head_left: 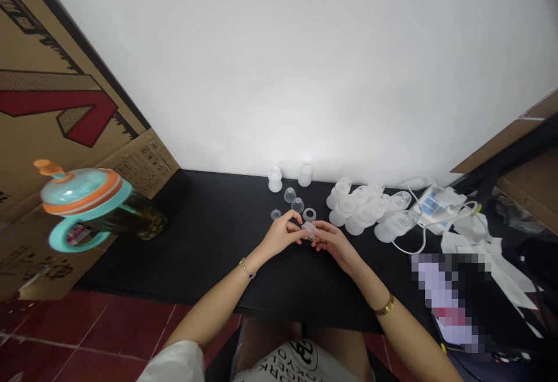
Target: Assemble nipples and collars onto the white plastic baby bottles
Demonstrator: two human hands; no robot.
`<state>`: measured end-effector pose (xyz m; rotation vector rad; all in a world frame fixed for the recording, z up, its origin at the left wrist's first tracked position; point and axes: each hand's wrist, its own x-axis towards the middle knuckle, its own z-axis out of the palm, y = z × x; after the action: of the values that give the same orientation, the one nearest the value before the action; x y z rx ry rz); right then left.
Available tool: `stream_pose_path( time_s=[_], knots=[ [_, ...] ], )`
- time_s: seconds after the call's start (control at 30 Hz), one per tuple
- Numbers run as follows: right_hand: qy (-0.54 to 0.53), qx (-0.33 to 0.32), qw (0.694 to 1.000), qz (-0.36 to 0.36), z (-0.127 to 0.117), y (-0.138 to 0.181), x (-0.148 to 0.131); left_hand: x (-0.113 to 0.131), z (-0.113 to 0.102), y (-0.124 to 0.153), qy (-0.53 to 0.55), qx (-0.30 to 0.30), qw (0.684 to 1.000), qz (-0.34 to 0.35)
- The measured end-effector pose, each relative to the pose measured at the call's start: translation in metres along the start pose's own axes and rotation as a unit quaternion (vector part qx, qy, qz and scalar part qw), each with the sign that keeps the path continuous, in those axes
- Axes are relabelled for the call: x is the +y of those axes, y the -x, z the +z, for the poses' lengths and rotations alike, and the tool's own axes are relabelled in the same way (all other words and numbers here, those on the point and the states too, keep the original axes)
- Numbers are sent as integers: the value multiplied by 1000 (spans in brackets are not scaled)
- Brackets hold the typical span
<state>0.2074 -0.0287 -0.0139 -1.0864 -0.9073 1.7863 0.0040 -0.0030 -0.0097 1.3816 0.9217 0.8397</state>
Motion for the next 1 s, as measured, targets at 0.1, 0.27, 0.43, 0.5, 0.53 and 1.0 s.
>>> stream_pose_path(
  time_s=[0.1,0.27,0.43,0.5,0.53,1.0],
  knots=[
    [7,-14,1000,-4,0,0,1,2,-1,0,-14,-5,1000,12],
    [15,-18,1000,-4,1,0,0,1,-2,0,-44,-13,999,25],
    [26,-19,999,-3,1,1,-1,1,-1,0,-65,-18,997,32],
    [24,-16,1000,-1,2,1,0,-1,-1,0,-49,-17,998,29],
    [19,-14,1000,1,2,1,0,-2,-1,-1,-40,-16,999,27],
    [4,17,1000,-1,4,0,-1,-3,0,-2,19,-11,1000,2]
  ],
)
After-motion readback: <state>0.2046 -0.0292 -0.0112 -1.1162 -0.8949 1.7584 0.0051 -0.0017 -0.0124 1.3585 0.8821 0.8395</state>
